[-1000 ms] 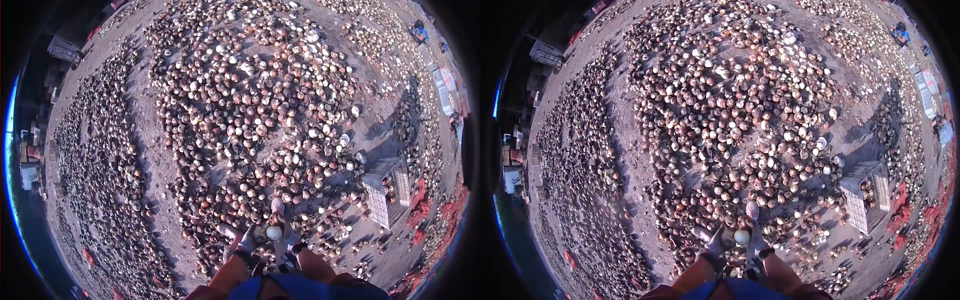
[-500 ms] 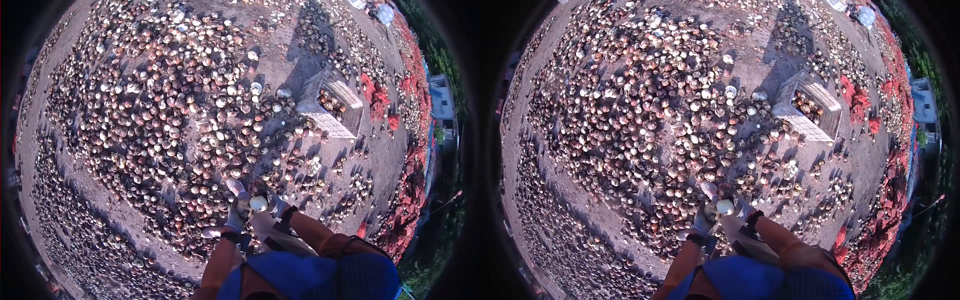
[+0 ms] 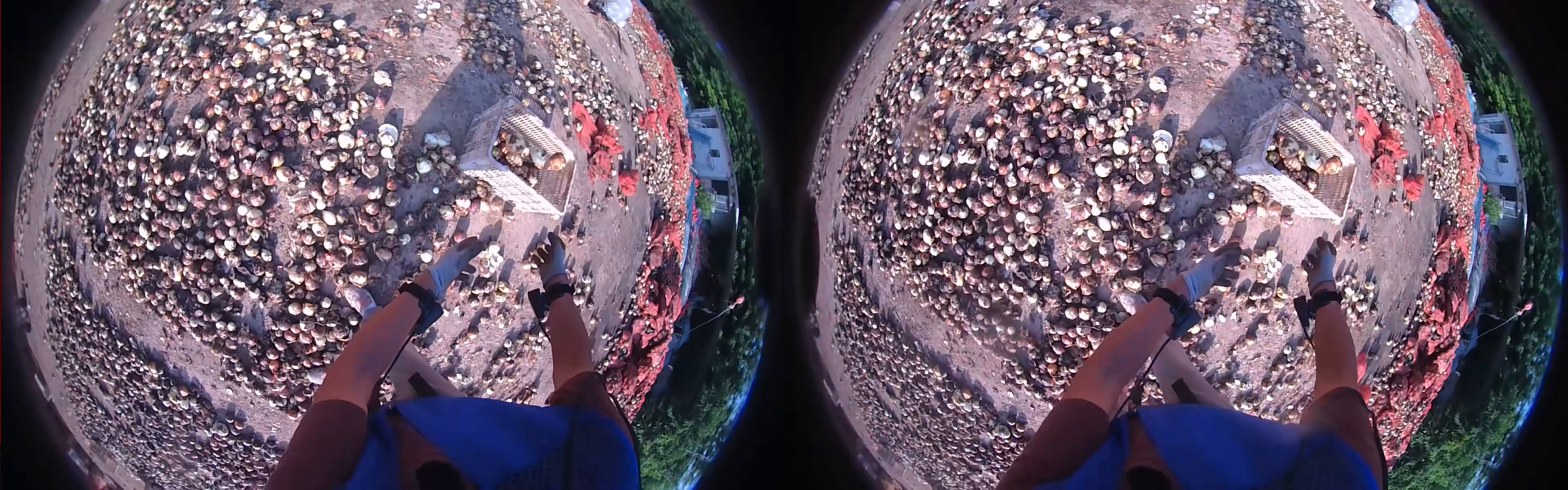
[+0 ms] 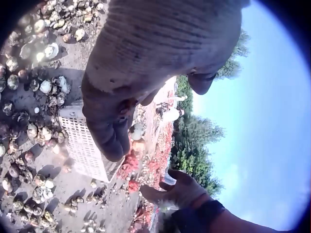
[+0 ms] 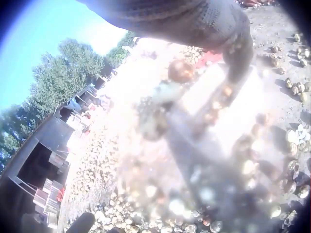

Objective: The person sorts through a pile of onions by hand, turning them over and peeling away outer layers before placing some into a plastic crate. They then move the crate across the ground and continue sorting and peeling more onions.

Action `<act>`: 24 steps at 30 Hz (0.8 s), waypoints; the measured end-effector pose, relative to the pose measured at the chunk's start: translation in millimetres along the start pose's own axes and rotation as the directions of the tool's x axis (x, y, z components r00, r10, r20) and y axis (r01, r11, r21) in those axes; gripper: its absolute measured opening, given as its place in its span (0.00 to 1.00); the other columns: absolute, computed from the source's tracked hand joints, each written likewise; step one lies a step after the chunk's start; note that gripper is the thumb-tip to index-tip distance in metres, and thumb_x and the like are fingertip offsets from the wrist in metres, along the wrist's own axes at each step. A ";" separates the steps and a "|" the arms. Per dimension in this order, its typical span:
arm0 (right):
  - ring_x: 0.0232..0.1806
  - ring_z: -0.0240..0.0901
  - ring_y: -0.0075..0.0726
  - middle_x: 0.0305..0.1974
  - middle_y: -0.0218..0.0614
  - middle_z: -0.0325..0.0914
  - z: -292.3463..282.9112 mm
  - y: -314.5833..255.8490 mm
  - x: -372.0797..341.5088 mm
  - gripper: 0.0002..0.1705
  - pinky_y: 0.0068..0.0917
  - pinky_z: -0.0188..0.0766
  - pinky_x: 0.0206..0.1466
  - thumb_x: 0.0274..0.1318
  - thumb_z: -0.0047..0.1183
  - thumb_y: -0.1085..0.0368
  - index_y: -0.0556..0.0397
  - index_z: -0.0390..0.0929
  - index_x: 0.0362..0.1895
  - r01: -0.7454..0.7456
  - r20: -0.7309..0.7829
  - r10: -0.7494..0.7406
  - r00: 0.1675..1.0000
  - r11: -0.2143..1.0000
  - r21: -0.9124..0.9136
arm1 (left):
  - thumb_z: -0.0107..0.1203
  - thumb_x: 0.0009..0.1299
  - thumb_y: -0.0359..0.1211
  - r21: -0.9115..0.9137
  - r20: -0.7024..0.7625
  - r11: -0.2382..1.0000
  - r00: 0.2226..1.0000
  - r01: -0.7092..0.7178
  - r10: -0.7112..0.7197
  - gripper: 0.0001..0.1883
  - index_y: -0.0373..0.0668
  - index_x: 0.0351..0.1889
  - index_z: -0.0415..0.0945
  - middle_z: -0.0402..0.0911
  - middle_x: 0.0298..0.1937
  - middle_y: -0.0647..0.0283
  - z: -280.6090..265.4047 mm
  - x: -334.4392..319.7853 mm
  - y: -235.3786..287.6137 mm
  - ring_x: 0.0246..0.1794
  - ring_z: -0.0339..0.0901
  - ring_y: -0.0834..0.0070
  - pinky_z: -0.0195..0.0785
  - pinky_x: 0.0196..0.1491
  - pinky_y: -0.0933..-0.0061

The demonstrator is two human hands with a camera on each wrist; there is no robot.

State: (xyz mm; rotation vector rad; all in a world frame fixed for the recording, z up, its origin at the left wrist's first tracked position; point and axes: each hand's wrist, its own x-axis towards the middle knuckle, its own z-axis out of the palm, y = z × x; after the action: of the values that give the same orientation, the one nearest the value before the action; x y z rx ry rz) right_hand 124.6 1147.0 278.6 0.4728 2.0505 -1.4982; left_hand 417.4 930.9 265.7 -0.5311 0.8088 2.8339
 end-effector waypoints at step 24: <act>0.44 0.78 0.47 0.41 0.46 0.82 380.3 237.8 -134.7 0.24 0.37 0.70 0.47 0.55 0.60 0.59 0.58 0.76 0.53 0.817 0.823 0.138 0.551 0.115 -0.566 | 0.55 0.73 0.46 -0.473 -0.719 0.649 0.687 -0.596 0.108 0.31 0.48 0.70 0.60 0.75 0.55 0.56 -205.4 -330.7 -160.3 0.39 0.80 0.67 0.77 0.42 0.61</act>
State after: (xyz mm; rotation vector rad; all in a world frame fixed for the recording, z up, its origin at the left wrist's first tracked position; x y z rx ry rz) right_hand 452.8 867.0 96.3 -1.1918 1.9037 -0.0794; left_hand 821.8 942.1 149.1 -1.7022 -0.2120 3.3116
